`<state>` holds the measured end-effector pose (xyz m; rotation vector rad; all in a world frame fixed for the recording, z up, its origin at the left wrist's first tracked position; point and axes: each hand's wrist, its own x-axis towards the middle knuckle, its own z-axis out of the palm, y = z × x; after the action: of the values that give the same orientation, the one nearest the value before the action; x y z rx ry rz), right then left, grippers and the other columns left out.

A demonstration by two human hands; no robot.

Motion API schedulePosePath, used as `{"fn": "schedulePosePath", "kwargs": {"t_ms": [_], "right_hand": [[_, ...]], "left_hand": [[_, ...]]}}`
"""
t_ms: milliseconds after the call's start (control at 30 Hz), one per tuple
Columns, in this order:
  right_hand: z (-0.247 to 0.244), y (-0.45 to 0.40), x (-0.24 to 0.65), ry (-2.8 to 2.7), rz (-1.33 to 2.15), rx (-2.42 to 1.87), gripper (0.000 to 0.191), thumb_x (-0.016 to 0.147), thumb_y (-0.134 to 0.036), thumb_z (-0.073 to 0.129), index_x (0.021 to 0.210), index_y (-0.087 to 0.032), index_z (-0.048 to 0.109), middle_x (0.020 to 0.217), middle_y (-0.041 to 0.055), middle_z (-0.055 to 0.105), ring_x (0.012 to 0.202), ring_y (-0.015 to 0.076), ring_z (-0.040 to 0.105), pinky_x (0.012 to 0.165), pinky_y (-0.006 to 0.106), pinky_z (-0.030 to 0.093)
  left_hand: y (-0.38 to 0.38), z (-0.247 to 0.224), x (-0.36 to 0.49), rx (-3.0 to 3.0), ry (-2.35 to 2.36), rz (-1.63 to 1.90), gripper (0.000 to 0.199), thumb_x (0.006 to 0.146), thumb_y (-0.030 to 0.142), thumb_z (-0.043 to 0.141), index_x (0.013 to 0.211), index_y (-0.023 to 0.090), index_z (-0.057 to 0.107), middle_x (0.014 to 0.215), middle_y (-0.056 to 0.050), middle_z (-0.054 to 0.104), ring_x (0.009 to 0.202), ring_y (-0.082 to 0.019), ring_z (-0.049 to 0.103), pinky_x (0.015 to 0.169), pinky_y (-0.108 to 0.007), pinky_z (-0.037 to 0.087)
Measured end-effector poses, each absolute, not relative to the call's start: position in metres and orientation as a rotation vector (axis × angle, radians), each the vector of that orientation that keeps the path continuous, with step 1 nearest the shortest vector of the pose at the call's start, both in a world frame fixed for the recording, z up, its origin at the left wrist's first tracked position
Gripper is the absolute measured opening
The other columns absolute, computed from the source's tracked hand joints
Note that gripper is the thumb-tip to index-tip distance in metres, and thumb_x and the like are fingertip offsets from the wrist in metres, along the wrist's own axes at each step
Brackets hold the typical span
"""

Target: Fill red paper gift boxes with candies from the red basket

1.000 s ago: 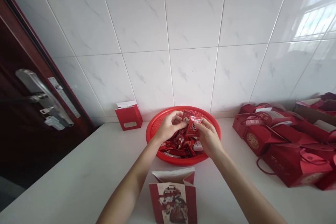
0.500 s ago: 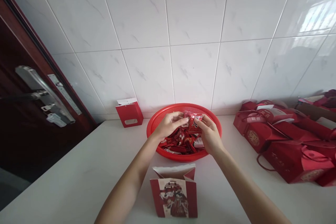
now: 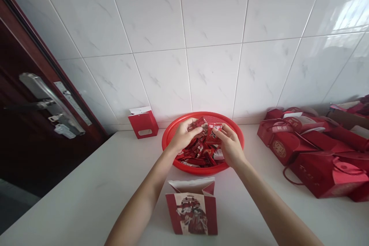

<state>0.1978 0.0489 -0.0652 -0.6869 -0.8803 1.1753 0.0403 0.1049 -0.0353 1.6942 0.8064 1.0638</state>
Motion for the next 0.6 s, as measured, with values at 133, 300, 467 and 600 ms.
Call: {"fn": "schedulePosePath", "kwargs": {"t_ms": [133,300,467,600], "right_hand": [[-0.0658,0.0492,0.1976,-0.881,1.145,-0.703,0.026,0.074,-0.042,0.083,0.087,-0.024,0.07,0.093,0.0024,0.075,0.089,0.0239,0.068,0.079,0.036,0.055],[-0.065,0.0488,0.1972,-0.915,1.141,-0.721,0.027,0.073,-0.043,0.083,0.086,-0.024,0.069,0.091,0.0021,0.075,0.087,0.0231,0.069,0.079,0.034,0.054],[-0.0645,0.0481,0.1973,-0.907,1.152,-0.726,0.029,0.071,-0.044,0.084,0.085,-0.024,0.068,0.09,0.0021,0.075,0.084,0.0234,0.069,0.078,0.036,0.055],[-0.0641,0.0478,0.1975,-0.902,1.149,-0.735,0.03,0.069,-0.046,0.085,0.083,-0.024,0.068,0.088,0.0018,0.075,0.082,0.023,0.069,0.077,0.036,0.054]], "left_hand": [[0.1056,-0.0355,0.0393,1.678,0.853,1.014,0.032,0.078,0.04,0.074,0.101,0.019,0.066,0.1,-0.004,0.071,0.096,-0.023,0.067,0.088,-0.039,0.055],[0.108,-0.0354,0.0364,1.766,0.886,1.041,0.036,0.081,0.048,0.071,0.097,0.016,0.072,0.102,-0.007,0.072,0.102,-0.025,0.065,0.094,-0.038,0.049],[0.1075,-0.0355,0.0368,1.719,0.829,1.065,0.029,0.077,0.046,0.074,0.086,0.018,0.073,0.092,-0.004,0.073,0.092,-0.023,0.067,0.086,-0.034,0.051],[0.1066,-0.0352,0.0383,1.687,0.843,1.091,0.026,0.074,0.045,0.075,0.079,0.019,0.073,0.083,-0.002,0.072,0.085,-0.022,0.067,0.082,-0.032,0.051]]}}
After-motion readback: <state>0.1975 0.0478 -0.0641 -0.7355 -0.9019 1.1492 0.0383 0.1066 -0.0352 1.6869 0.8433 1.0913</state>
